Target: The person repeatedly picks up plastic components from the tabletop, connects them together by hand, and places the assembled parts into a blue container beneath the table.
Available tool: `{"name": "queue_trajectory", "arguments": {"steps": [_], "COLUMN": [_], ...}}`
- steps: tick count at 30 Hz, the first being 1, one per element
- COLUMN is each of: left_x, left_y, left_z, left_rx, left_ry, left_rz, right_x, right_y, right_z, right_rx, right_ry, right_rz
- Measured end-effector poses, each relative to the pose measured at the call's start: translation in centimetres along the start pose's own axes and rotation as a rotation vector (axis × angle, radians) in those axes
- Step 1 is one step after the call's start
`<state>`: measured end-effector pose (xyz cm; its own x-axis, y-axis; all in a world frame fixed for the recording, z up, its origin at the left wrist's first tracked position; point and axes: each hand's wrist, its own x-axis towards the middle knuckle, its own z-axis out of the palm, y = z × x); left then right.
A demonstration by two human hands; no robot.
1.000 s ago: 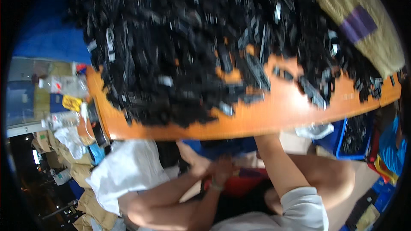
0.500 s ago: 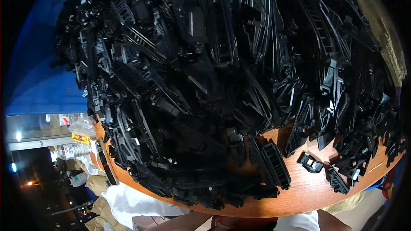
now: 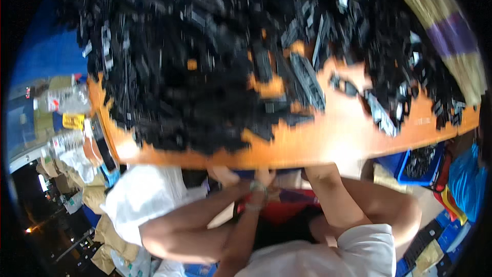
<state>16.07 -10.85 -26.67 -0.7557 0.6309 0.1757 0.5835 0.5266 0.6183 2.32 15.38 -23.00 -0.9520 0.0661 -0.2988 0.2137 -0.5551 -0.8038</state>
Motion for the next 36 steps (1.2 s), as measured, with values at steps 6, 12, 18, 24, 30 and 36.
{"name": "queue_trajectory", "arguments": {"steps": [6, 12, 18, 24, 30, 36], "left_x": [7.9, 9.1, 9.6, 12.0, 19.6, 22.2], "left_y": [7.0, 9.0, 13.0, 17.5, 21.9, 21.4], "left_z": [-6.0, -10.2, -13.6, -16.9, -16.0, -14.2], "left_rx": [-0.675, -0.735, -0.883, -0.716, -0.305, -0.227], "left_ry": [0.225, 0.085, -0.030, 0.131, 0.329, 0.233], "left_rz": [-0.690, -0.309, -0.294, -0.102, 0.331, 0.356], "right_x": [-12.3, -16.6, -20.8, -22.6, -22.7, -22.6], "right_y": [3.7, -0.7, -6.2, -13.6, -21.5, -23.7], "right_z": [2.9, 4.7, 7.2, 8.5, 1.8, 1.3], "right_rx": [0.215, 0.072, -0.176, -0.865, -1.148, -1.171], "right_ry": [0.113, -0.100, 0.039, 0.987, 1.269, 1.003], "right_rz": [0.312, 0.290, 0.137, -0.724, -0.834, -0.636]}}
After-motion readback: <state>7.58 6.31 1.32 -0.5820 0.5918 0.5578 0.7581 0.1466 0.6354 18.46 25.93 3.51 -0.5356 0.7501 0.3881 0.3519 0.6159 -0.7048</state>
